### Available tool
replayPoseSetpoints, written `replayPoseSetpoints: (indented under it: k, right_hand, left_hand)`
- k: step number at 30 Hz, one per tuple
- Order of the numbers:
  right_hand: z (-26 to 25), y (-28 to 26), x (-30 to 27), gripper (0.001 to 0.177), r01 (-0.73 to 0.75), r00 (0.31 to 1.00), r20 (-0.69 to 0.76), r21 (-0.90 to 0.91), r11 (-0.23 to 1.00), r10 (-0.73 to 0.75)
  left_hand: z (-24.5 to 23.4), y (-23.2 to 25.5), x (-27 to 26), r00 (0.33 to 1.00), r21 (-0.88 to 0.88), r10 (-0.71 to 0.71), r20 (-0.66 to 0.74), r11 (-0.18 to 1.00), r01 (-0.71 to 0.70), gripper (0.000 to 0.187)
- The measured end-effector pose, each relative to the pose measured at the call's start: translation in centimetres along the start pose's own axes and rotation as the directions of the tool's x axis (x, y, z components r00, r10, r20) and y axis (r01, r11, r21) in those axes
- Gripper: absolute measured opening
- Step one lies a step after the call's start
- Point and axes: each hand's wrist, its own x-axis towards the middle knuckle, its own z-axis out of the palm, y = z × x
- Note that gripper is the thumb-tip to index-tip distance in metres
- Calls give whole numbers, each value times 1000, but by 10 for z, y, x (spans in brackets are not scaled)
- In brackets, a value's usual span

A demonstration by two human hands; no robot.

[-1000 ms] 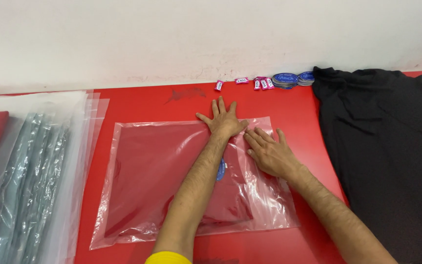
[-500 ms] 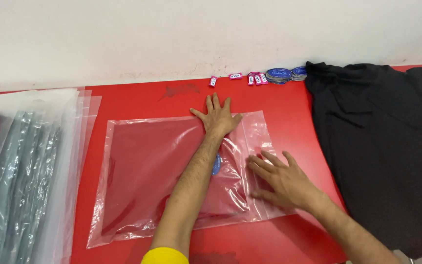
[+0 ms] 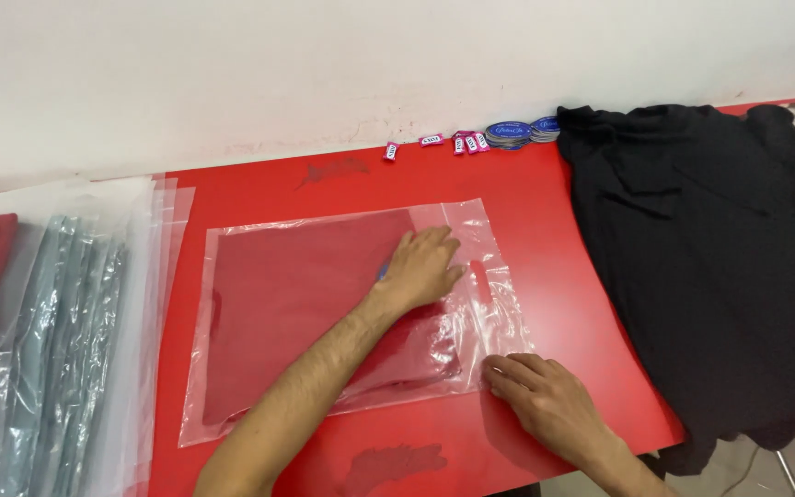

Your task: The person folds a red garment on a table, places it inside a clear plastic bag, and attaches a small blue circular label to the outside of the bag.

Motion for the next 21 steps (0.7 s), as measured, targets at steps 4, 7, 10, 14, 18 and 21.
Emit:
replayPoseSetpoints:
  k: [4, 7, 10, 14, 18, 21]
  right_hand:
    - [-6, -8, 1, 20, 77, 995, -65, -47, 996, -80]
    - [-1, -8, -6, 24, 111, 992, -59, -60, 992, -114]
    - [-3, -11, -6, 26, 124, 988, -91, -33, 992, -126]
    - [-11, -16, -4, 29, 155, 987, -37, -100, 983, -159]
    - [-16, -20, -1, 33, 156, 988, 26, -154, 976, -154]
    - [-1, -16, -13, 34, 52, 999, 24, -178, 983, -48]
  left_hand:
    - [-13, 23, -25, 967, 62, -5, 253, 998, -11, 70]
    - [-13, 25, -26, 956, 59, -7, 294, 998, -11, 81]
    - [-11, 27, -26, 956, 83, -36, 291, 996, 12, 92]
    - [-12, 28, -27, 947, 106, -78, 313, 993, 46, 94]
    - [-14, 29, -27, 945, 85, -85, 315, 995, 61, 95]
    - [-9, 26, -25, 954, 80, -69, 290, 996, 48, 95]
